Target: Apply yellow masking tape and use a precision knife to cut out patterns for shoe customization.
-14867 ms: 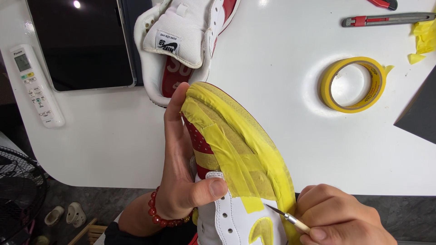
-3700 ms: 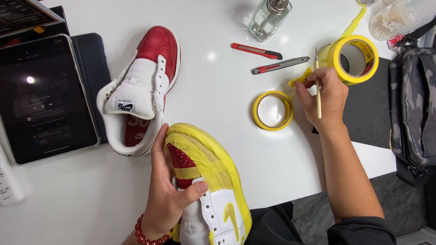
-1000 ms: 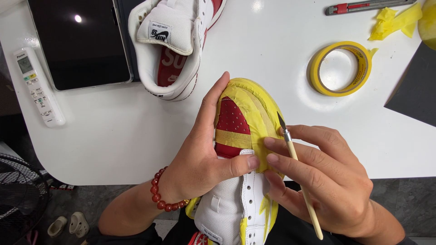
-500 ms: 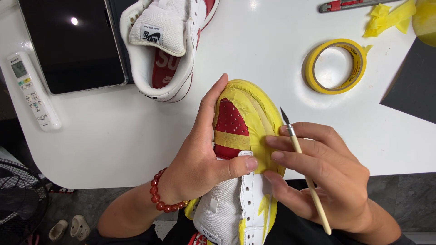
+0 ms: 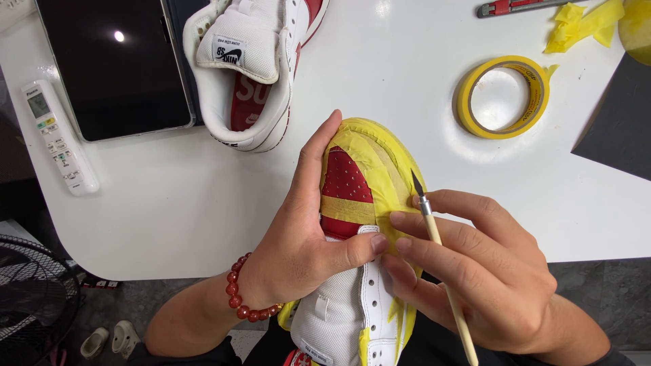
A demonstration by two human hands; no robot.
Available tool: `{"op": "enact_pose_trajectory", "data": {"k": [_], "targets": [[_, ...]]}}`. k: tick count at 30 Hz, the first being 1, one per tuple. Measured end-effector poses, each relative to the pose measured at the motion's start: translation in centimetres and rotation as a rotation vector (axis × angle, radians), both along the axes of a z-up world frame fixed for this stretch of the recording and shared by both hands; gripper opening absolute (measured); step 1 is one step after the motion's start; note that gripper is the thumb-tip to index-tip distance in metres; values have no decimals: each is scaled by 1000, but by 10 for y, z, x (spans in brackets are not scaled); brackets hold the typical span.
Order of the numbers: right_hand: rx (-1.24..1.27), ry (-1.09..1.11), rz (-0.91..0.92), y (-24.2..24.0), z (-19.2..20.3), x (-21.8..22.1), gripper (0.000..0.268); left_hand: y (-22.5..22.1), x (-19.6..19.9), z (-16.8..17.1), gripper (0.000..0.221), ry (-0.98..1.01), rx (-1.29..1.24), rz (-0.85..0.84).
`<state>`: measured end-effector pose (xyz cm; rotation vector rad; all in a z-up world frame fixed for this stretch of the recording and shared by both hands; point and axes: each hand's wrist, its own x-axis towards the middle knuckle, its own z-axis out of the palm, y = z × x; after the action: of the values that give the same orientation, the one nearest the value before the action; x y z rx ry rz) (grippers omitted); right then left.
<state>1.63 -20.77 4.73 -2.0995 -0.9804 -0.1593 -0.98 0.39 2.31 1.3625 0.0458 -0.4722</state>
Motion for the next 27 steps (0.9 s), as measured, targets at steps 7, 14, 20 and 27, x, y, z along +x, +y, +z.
{"op": "enact_pose_trajectory", "data": {"k": [7,14,20,27], "targets": [[43,22,-36,-3,-5,-2,40,0,-3,-8,116,27,-44,2],[-24,47,-11,-8,-1,-7,39,-1,-3,-5,117,52,-36,20],[40,140,-87,-13,-11,-13,41,2,-3,-9,120,65,-24,21],[213,164,-111,-19,-29,-23,40,5,-5,-11,122,47,-46,10]]}}
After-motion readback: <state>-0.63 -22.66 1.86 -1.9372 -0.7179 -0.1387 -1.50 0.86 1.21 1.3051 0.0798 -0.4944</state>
